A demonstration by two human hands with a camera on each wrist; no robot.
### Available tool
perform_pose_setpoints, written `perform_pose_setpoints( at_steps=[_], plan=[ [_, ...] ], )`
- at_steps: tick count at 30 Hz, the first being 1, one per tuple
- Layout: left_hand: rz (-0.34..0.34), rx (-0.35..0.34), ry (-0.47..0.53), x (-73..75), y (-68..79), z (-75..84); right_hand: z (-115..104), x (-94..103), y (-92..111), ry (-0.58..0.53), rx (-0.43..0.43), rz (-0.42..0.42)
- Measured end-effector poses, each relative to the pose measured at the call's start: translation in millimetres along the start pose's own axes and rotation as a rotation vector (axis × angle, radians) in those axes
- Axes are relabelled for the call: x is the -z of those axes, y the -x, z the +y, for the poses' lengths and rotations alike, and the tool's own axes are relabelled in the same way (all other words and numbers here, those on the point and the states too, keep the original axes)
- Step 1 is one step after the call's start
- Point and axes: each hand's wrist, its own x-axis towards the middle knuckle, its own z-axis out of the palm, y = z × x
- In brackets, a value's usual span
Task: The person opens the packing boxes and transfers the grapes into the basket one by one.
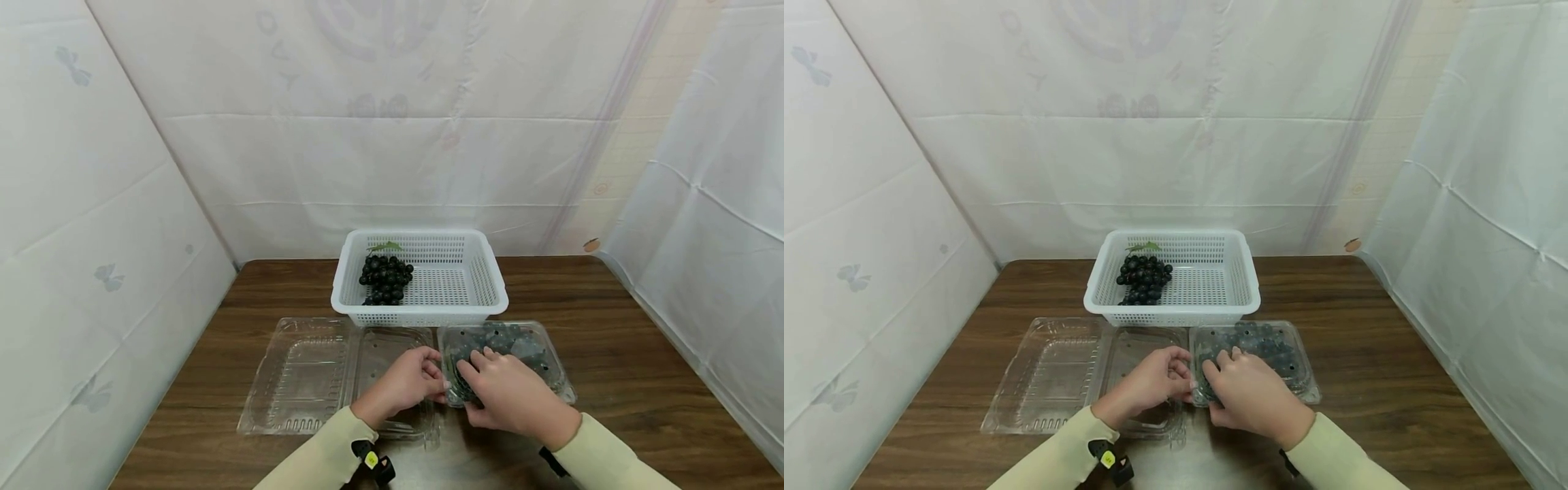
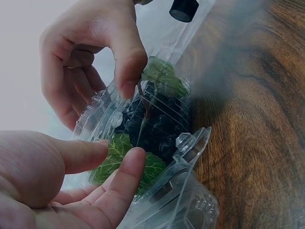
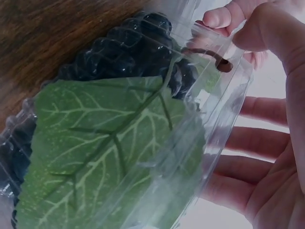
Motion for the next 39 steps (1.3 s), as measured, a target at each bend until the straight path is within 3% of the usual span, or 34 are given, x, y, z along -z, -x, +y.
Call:
perform_pose_setpoints(
  at_steps=[9, 19, 31, 39],
  plan=[
    [0.006, -0.009, -0.029, -1.3, -2.5, -1.8, -6.4, -0.7, -4.7, 0.065, 0.002, 0.015],
    [0.002, -0.015, -0.046, -1.7, -1.9, -0.6, -6.6, 3.4, -13.7, 0.09, 0.018, -0.039],
    [0.001, -0.036, -0.113, -2.2, -0.8, 4.1, -4.9, 8.0, -21.7, 0.03, 0.03, -0.11],
    [-0.001, -0.02, -0.1, -0.8, -1.1, 4.7, -4.1, 7.3, -23.6, 0.011, 0.025, -0.135]
  ],
)
